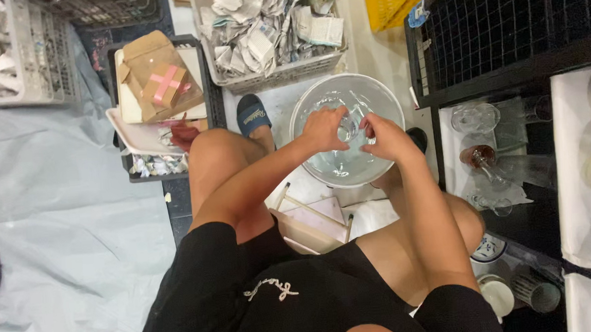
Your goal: The person washes several ceramic cups and a small bowl by hand in a bucket of water, rinsing each item and placing them on a nearby shelf.
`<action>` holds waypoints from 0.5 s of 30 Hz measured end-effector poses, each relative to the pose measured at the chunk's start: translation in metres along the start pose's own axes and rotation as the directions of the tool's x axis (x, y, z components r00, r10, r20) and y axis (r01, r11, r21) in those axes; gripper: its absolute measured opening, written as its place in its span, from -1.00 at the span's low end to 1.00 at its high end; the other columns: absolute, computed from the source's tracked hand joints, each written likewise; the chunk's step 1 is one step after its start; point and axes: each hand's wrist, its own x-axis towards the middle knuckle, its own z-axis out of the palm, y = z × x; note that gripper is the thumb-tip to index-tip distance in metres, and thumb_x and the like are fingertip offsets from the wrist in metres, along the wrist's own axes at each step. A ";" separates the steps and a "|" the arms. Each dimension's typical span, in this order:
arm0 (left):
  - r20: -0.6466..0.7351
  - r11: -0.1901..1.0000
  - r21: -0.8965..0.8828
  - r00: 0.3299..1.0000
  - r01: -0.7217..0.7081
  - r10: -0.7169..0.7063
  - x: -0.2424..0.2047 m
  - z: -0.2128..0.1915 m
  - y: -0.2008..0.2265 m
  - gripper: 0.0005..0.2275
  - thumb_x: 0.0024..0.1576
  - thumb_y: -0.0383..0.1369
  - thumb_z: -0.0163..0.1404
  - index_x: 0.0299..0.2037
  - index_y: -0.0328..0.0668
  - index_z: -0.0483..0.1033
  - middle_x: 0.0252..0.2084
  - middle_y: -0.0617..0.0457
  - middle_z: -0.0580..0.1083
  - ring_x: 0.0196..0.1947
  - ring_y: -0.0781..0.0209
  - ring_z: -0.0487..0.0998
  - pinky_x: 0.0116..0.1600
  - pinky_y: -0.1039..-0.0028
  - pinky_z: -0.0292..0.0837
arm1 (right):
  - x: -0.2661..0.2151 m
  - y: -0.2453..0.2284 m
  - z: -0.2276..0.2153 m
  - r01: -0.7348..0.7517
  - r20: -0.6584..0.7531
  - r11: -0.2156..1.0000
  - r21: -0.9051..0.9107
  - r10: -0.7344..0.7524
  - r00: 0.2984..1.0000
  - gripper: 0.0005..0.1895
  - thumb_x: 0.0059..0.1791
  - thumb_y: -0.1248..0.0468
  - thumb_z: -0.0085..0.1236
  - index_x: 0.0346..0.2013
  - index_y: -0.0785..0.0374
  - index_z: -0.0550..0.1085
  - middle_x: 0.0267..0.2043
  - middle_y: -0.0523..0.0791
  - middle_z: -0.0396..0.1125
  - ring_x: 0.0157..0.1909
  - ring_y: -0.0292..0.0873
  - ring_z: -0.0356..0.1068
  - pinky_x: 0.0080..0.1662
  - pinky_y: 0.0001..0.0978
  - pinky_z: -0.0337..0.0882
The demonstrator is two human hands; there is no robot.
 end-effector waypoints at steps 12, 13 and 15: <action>-0.072 0.949 -0.276 0.988 -0.152 0.138 -0.016 0.017 0.006 -0.28 -0.38 -0.12 0.41 0.00 -0.28 0.45 -0.06 -0.23 0.54 -0.02 -0.22 0.56 0.04 0.14 0.48 | -0.003 0.029 0.081 0.294 -0.310 0.904 0.309 -0.197 0.930 0.18 -0.41 0.14 0.66 0.37 0.28 0.18 0.20 0.03 0.33 0.19 -0.11 0.33 0.16 -0.20 0.39; -0.043 0.940 -0.306 0.989 -0.149 0.142 -0.019 0.023 0.003 -0.30 -0.35 -0.10 0.41 0.00 -0.26 0.48 -0.05 -0.22 0.55 0.00 -0.20 0.57 0.08 0.16 0.48 | -0.006 0.031 0.086 0.279 -0.308 0.910 0.308 -0.182 0.934 0.14 -0.38 0.14 0.65 0.37 0.27 0.20 0.18 0.01 0.36 0.17 -0.12 0.37 0.16 -0.21 0.42; 0.000 0.923 -0.362 0.990 -0.131 0.141 -0.018 0.032 -0.003 -0.34 -0.30 -0.07 0.41 0.00 -0.22 0.53 -0.04 -0.21 0.57 0.03 -0.16 0.59 0.17 0.19 0.48 | -0.009 0.035 0.088 0.259 -0.295 0.919 0.299 -0.169 0.940 0.06 -0.32 0.13 0.62 0.38 0.24 0.25 0.12 -0.01 0.43 0.12 -0.13 0.45 0.15 -0.22 0.47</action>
